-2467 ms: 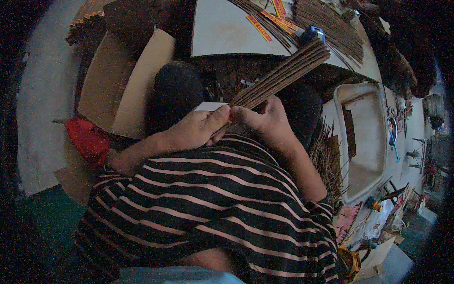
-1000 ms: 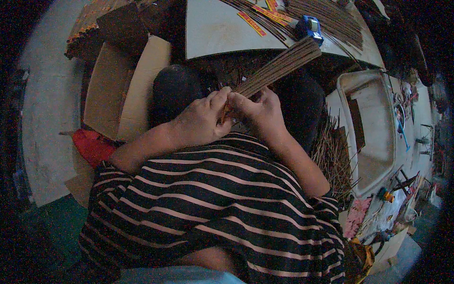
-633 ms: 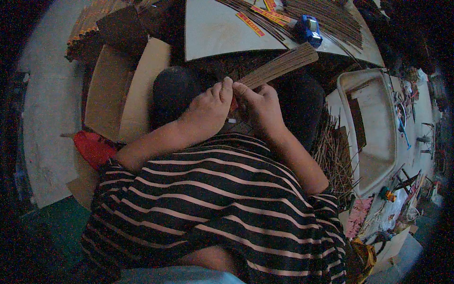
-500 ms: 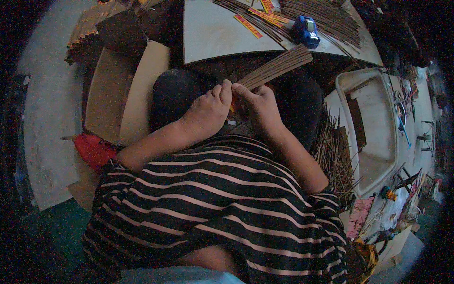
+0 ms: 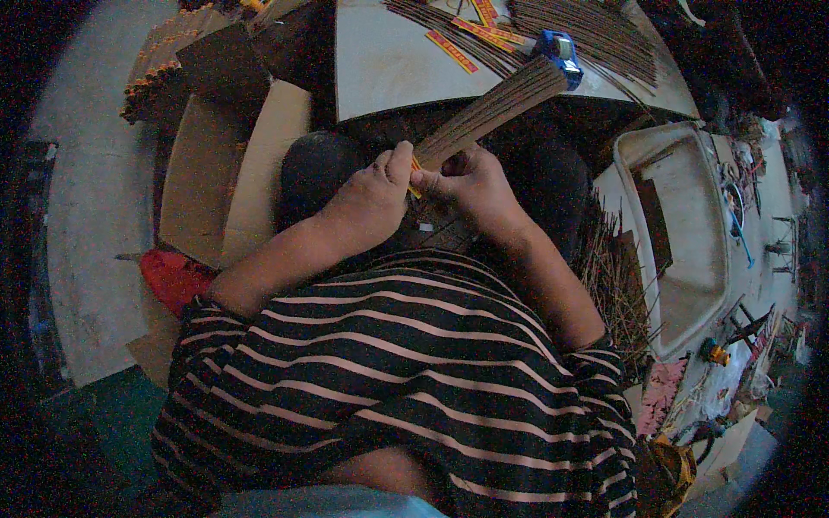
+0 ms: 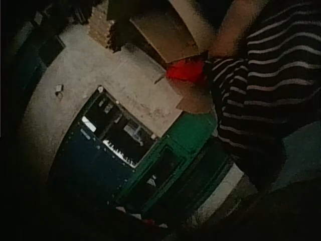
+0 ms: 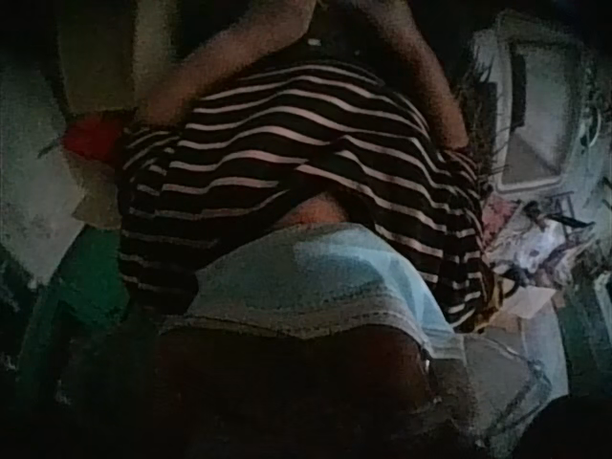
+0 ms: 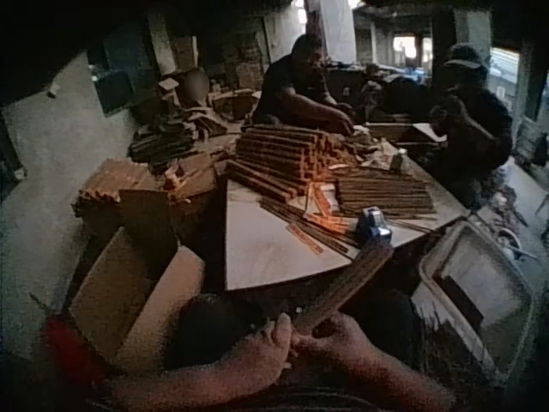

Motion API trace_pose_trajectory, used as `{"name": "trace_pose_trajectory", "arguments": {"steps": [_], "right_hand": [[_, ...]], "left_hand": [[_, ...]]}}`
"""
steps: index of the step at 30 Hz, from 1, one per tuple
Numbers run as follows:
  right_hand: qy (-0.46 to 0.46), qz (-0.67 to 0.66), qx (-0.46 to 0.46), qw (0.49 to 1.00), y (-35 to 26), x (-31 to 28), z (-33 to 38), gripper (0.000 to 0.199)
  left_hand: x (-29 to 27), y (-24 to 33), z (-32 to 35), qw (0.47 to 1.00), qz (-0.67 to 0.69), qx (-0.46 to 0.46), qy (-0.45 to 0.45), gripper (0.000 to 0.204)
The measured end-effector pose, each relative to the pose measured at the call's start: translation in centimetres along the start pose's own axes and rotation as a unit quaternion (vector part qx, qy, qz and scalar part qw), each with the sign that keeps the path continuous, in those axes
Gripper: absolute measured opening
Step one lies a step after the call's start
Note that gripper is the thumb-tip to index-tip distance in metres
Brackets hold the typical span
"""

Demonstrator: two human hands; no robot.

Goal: The person gathers thin sticks, aligns them into bundles, and secures each bundle with a small paper wrapper. The person repeats this process, placing completed bundles on the table.

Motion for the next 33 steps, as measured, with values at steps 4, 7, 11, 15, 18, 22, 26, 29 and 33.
{"name": "trace_pose_trajectory", "arguments": {"steps": [4,7,11,15,18,22,26,29,33], "right_hand": [[-0.009,0.014,0.037,0.999,-1.6,0.2,0.5,0.031],[-0.020,0.030,0.016,0.999,-1.9,0.2,0.6,0.033],[-0.030,0.023,-0.012,0.999,-1.3,-0.2,0.4,0.038],[-0.045,0.018,-0.044,0.998,-1.7,0.0,0.5,0.040],[-0.057,0.022,-0.052,0.997,-1.6,-0.2,0.4,0.039],[-0.068,0.052,-0.066,0.994,-1.6,-0.2,0.5,0.037],[-0.078,0.034,-0.076,0.993,-2.4,0.2,1.0,0.036],[-0.093,0.015,-0.080,0.992,-2.7,0.5,1.4,0.036],[-0.092,0.022,-0.098,0.991,-3.2,0.7,1.8,0.036]], "left_hand": [[0.0,-0.1,0.2,0.999,0.043,-0.006,0.006,0.021],[-0.2,0.0,0.3,0.997,0.077,-0.011,0.008,0.022],[-0.7,0.2,0.4,0.992,0.121,-0.039,-0.027,0.025],[-0.8,0.1,0.7,0.978,0.182,-0.071,-0.075,0.049],[-0.8,-0.1,0.7,0.966,0.230,-0.087,-0.079,0.049],[-1.4,0.1,0.9,0.944,0.291,-0.102,-0.114,0.046],[-2.3,0.6,1.7,0.910,0.393,-0.072,-0.112,0.039],[-1.8,0.6,2.2,0.841,0.517,-0.087,-0.133,0.036],[-1.7,0.8,2.5,0.784,0.590,-0.120,-0.152,0.040]]}}
Point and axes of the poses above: each hand's wrist, its own z-axis away from the middle knuckle, its own x-axis out of the palm, y = z × x, the point moved 4 cm from there along -z, towards the middle knuckle, and after that the axes turned 3 degrees about -y, right-handed, at the moved point
